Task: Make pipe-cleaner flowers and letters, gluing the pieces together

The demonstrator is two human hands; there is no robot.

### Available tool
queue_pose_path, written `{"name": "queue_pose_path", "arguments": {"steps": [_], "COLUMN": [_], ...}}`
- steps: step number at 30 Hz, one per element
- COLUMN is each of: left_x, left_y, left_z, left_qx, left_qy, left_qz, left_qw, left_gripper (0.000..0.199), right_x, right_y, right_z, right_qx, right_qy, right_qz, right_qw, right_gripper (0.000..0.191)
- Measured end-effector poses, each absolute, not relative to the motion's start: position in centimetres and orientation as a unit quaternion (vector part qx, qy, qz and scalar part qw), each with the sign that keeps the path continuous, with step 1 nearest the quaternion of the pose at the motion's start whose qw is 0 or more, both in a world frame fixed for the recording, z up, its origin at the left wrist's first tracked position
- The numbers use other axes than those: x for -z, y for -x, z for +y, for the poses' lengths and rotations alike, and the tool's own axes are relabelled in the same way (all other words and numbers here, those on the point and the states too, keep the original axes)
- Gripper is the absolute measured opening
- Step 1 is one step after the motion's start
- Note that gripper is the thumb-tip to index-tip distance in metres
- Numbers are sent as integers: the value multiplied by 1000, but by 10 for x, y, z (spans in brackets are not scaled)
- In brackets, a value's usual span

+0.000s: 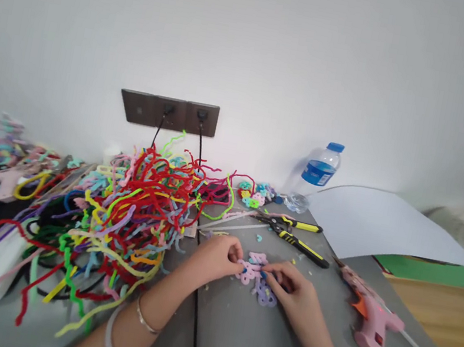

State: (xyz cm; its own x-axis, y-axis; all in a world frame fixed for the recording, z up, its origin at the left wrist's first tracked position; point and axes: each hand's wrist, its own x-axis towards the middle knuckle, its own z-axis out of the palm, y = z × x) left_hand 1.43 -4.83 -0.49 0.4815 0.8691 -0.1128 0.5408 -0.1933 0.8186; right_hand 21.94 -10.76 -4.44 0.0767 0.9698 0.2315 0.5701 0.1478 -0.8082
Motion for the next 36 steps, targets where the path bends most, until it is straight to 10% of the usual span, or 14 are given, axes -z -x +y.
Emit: {"name": "queue_pose_path", "arguments": {"steps": [36], "left_x": [11], "left_y": [-14], "left_z": [-45], "left_qx": [-196], "left_qy": [-752], "left_qz": [466], "left_qw": [424], "left_gripper": [14], "right_x": [43], "right_y": [-216], "right_z": [-106], "right_qx": [-260], "right_qy": [602], "right_qz": [-623], "right_qw": [427], "right_gripper": [27]}}
